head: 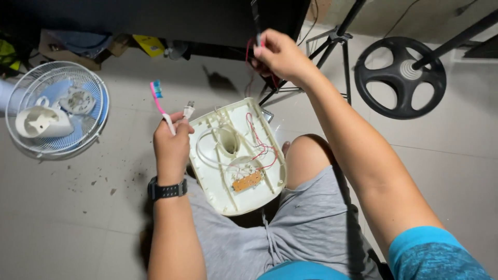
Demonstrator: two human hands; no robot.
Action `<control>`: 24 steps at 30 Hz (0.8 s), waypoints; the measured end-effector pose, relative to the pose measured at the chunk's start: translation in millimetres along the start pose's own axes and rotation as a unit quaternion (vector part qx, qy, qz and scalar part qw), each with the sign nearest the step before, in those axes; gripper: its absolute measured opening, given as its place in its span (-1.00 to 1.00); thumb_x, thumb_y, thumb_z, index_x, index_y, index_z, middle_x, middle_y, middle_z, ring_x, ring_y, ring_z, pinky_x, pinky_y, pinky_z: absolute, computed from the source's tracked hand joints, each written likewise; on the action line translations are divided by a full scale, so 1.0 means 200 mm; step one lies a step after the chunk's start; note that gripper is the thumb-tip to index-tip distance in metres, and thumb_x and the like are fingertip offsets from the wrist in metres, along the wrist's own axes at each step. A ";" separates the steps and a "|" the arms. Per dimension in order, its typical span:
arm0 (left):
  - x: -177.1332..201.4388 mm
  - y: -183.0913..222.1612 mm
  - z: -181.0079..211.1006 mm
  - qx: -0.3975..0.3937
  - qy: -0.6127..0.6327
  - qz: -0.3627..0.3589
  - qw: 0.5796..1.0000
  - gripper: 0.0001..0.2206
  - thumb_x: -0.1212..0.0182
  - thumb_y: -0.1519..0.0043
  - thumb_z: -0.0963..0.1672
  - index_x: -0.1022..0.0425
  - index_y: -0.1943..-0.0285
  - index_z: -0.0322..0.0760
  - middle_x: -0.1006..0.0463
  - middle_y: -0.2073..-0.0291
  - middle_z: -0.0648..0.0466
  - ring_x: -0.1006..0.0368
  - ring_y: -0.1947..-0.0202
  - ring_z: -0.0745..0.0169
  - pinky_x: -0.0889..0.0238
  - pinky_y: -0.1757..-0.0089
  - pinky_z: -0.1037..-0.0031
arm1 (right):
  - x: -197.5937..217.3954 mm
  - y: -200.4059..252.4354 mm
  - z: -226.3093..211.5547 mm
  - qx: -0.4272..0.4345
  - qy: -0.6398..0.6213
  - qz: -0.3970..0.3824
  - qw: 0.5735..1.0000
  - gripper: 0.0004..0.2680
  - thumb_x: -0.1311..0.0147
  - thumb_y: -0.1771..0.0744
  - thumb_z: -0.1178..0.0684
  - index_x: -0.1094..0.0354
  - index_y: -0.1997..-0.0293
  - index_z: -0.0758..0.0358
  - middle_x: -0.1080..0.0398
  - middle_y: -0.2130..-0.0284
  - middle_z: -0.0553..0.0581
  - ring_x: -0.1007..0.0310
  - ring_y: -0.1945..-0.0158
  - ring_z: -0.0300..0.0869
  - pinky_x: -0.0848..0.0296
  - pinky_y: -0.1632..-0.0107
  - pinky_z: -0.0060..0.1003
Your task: Repairing and cleaning the internal components of an electric fan base, including testing with a multimeter and reassembling the housing.
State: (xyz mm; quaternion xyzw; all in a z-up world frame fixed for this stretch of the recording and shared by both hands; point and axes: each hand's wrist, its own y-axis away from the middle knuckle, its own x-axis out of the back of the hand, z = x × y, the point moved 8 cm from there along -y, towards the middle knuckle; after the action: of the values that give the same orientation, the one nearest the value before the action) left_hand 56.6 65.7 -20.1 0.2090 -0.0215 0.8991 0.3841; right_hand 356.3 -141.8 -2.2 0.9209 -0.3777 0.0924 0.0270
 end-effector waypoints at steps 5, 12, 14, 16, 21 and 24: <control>0.00 0.03 0.03 0.031 0.014 0.000 0.999 -0.72 -0.18 -0.48 -0.18 -0.62 -0.33 -0.34 -0.67 0.34 0.12 -0.36 0.47 0.44 -0.26 0.35 0.56 | 0.29 -0.09 0.87 -0.113 0.321 0.071 0.938 -0.87 -0.21 -0.47 0.03 -0.60 -0.05 0.20 -0.68 0.28 0.16 -0.72 0.18 0.02 -0.69 0.13 -0.08; 0.00 0.02 0.02 0.042 0.013 0.008 0.999 -0.73 -0.19 -0.48 -0.21 -0.63 -0.32 -0.37 -0.64 0.42 0.09 -0.32 0.49 0.48 -0.22 0.37 0.59 | 0.53 0.08 1.92 -0.211 0.490 0.055 0.844 -0.75 -0.44 -0.33 0.14 -0.73 -0.14 0.15 -0.68 0.23 0.39 -0.79 0.04 0.24 -0.77 0.07 0.15; -0.01 0.00 -0.01 0.039 0.004 0.007 0.999 -0.74 -0.20 -0.47 -0.21 -0.64 -0.31 -0.38 -0.66 0.42 0.08 -0.33 0.51 0.45 -0.23 0.38 0.57 | 0.59 0.04 1.96 -0.213 0.471 0.079 0.853 -0.73 -0.41 -0.36 0.11 -0.70 -0.22 0.08 -0.69 0.14 0.36 -0.77 -0.02 0.23 -0.76 0.02 0.15; 0.00 0.01 -0.03 0.040 -0.006 0.005 0.999 -0.74 -0.20 -0.47 -0.22 -0.64 -0.31 -0.38 -0.67 0.42 0.07 -0.34 0.52 0.43 -0.24 0.39 0.55 | 0.56 0.04 1.81 -0.217 0.450 0.100 0.860 -0.71 -0.38 -0.40 0.07 -0.67 -0.31 0.01 -0.69 0.06 0.34 -0.76 -0.09 0.22 -0.75 -0.04 0.16; -0.01 0.03 0.00 0.040 -0.045 -0.004 0.998 -0.72 -0.24 -0.48 -0.16 -0.65 -0.32 -0.36 -0.68 0.37 0.06 -0.38 0.44 0.38 -0.29 0.31 0.49 | 0.19 0.10 1.20 -0.131 0.361 -0.021 0.923 -0.82 -0.27 -0.46 0.05 -0.67 -0.20 0.15 -0.72 0.01 0.36 -0.66 -0.23 0.37 -0.58 -0.30 0.28; -0.04 0.07 0.03 0.062 -0.106 -0.021 0.992 -0.71 -0.28 -0.48 -0.14 -0.66 -0.34 -0.33 -0.71 0.35 0.03 -0.45 0.43 0.27 -0.33 0.31 0.39 | 0.06 0.18 1.40 -0.139 0.344 -0.073 0.926 -0.84 -0.30 -0.43 0.10 -0.70 -0.12 0.20 -0.74 0.03 0.36 -0.69 -0.21 0.36 -0.58 -0.29 0.25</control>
State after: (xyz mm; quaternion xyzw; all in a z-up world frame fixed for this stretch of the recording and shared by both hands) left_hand 53.4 48.6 -16.9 0.3269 -0.0024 0.8633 0.3846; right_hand 381.3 -209.2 -274.7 0.8446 -0.2855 0.3481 0.2898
